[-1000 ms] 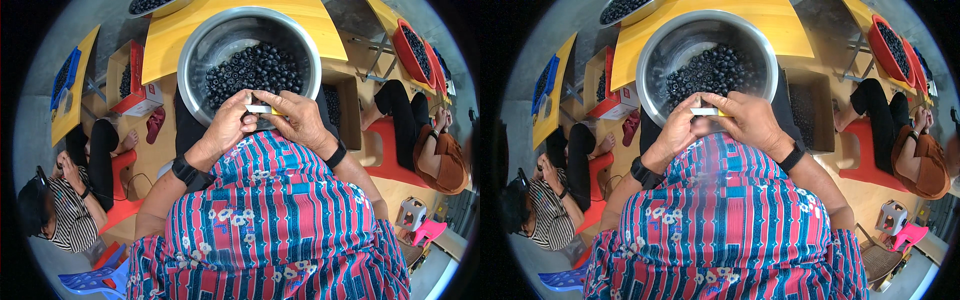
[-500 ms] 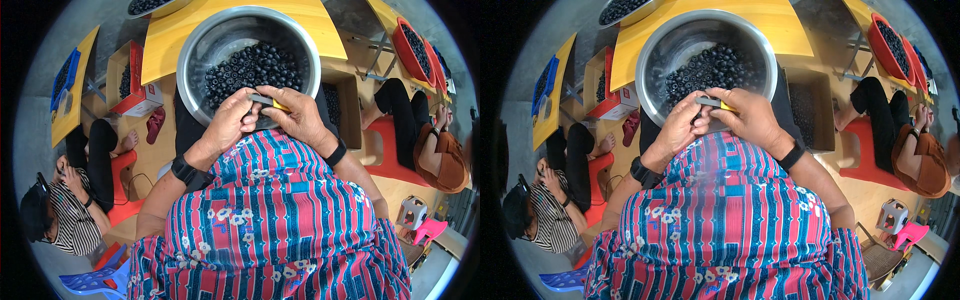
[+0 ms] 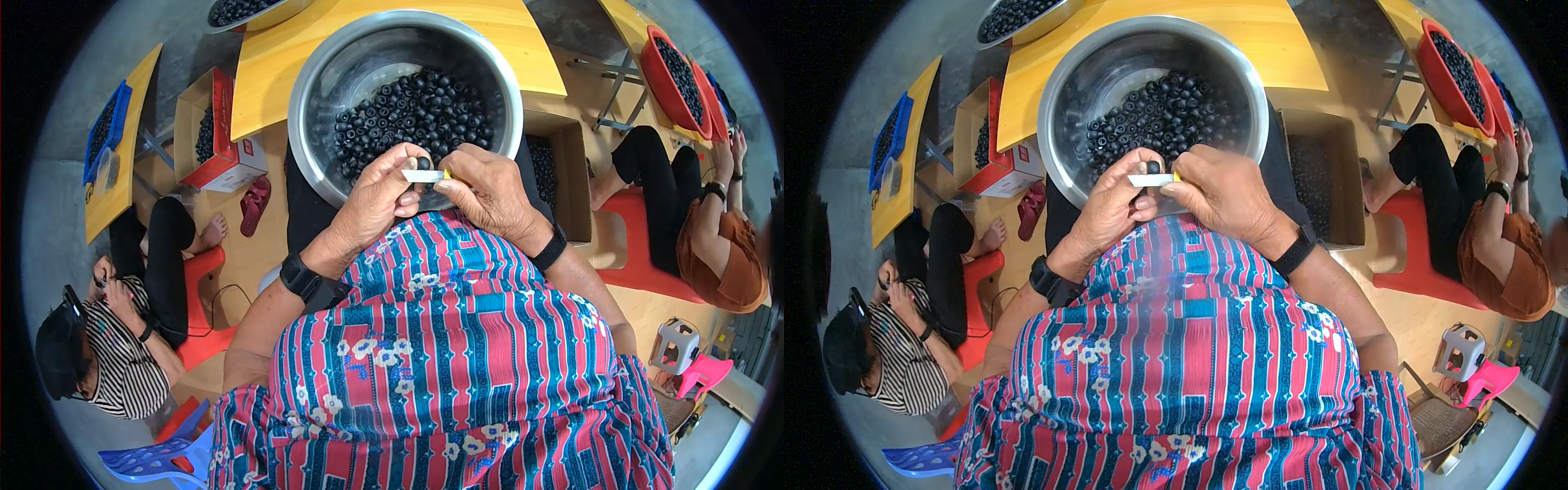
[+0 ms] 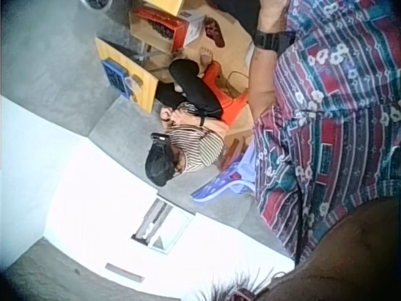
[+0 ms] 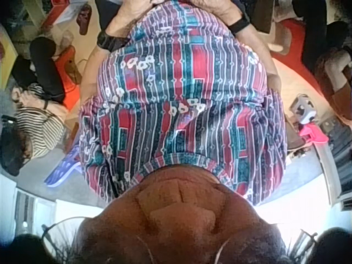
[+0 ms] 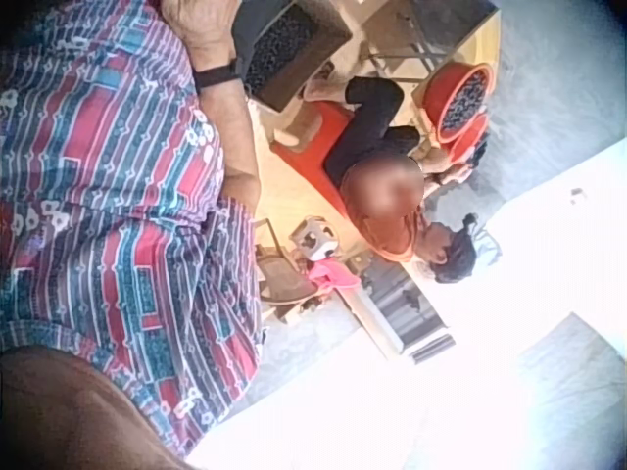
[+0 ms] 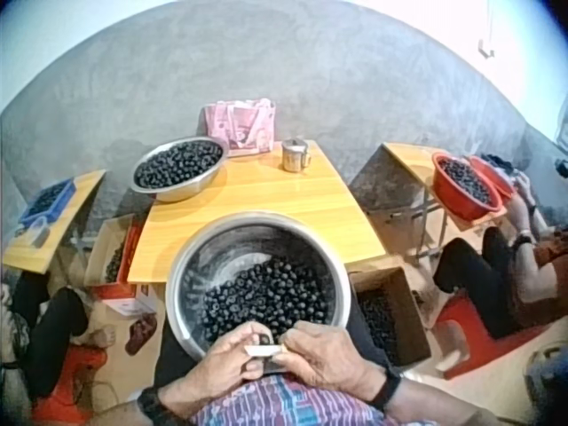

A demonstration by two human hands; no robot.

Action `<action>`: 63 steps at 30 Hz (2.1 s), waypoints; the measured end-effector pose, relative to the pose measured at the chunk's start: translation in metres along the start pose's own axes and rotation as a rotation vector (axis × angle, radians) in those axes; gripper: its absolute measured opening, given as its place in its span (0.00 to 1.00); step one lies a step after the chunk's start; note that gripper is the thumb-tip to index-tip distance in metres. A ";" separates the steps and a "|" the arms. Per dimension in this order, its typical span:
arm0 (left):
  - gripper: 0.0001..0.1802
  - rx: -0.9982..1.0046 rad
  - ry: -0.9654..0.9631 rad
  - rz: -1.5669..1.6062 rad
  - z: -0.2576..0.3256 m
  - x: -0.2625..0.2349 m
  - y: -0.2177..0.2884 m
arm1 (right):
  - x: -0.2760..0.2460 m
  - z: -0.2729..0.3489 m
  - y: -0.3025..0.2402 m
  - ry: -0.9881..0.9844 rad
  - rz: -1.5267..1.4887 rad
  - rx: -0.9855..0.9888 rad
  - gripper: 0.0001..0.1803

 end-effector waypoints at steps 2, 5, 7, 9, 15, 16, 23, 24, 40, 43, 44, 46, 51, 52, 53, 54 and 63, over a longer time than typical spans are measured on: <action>0.09 0.000 -0.011 0.005 0.000 0.001 0.000 | 0.000 0.000 0.001 0.012 -0.002 -0.005 0.14; 0.11 0.011 -0.038 -0.003 -0.001 0.003 0.001 | 0.000 0.001 0.003 0.025 0.002 -0.009 0.14; 0.13 0.007 -0.029 -0.021 0.000 0.002 0.000 | 0.000 0.001 0.003 0.025 0.004 -0.012 0.14; 0.13 0.004 -0.033 -0.013 0.000 0.002 0.000 | 0.000 0.001 0.003 0.019 0.012 0.000 0.14; 0.15 -0.004 -0.033 0.003 0.000 0.003 0.001 | 0.000 0.001 0.005 0.033 -0.002 0.003 0.14; 0.15 -0.007 -0.027 0.006 0.001 0.002 0.001 | 0.000 0.001 0.005 0.033 -0.002 0.003 0.14; 0.15 0.004 -0.102 -0.019 0.002 0.004 -0.001 | -0.003 0.001 0.032 0.122 0.046 0.216 0.14; 0.14 -0.022 -0.076 0.054 0.002 0.003 0.000 | -0.006 0.001 0.034 0.168 0.015 0.247 0.13; 0.08 0.283 0.063 -0.859 -0.033 0.003 0.022 | -0.042 0.007 0.045 0.433 -0.276 0.423 0.12; 0.08 0.543 0.024 -1.115 -0.037 0.008 0.021 | -0.044 0.007 0.044 0.438 -0.247 0.389 0.12; 0.10 0.573 0.004 -1.228 -0.039 0.009 0.018 | -0.044 0.008 0.045 0.439 -0.246 0.390 0.12; 0.11 0.590 0.014 -1.292 -0.039 0.006 0.014 | -0.042 0.007 0.045 0.424 -0.252 0.388 0.12; 0.14 0.631 0.000 -1.436 -0.039 0.013 0.011 | -0.041 0.006 0.042 0.415 -0.238 0.340 0.12; 0.14 0.649 -0.015 -1.461 -0.038 0.015 0.011 | -0.040 0.006 0.042 0.405 -0.230 0.346 0.13; 0.14 0.668 -0.030 -1.486 -0.037 0.017 0.011 | -0.039 0.007 0.043 0.404 -0.230 0.346 0.13; 0.14 0.670 -0.029 -1.485 -0.038 0.017 0.011 | -0.038 0.007 0.044 0.397 -0.233 0.350 0.13; 0.09 0.702 -0.003 -1.402 -0.040 0.010 0.017 | -0.039 0.007 0.041 0.370 -0.212 0.344 0.13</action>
Point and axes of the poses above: each hand's wrist, its own z-axis away from the middle knuckle, its own x-axis out of the palm, y = z × x, the point moved 9 cm from there along -z, towards the middle knuckle, and after that the axes turned 15 degrees about y, right-handed, at the moved point
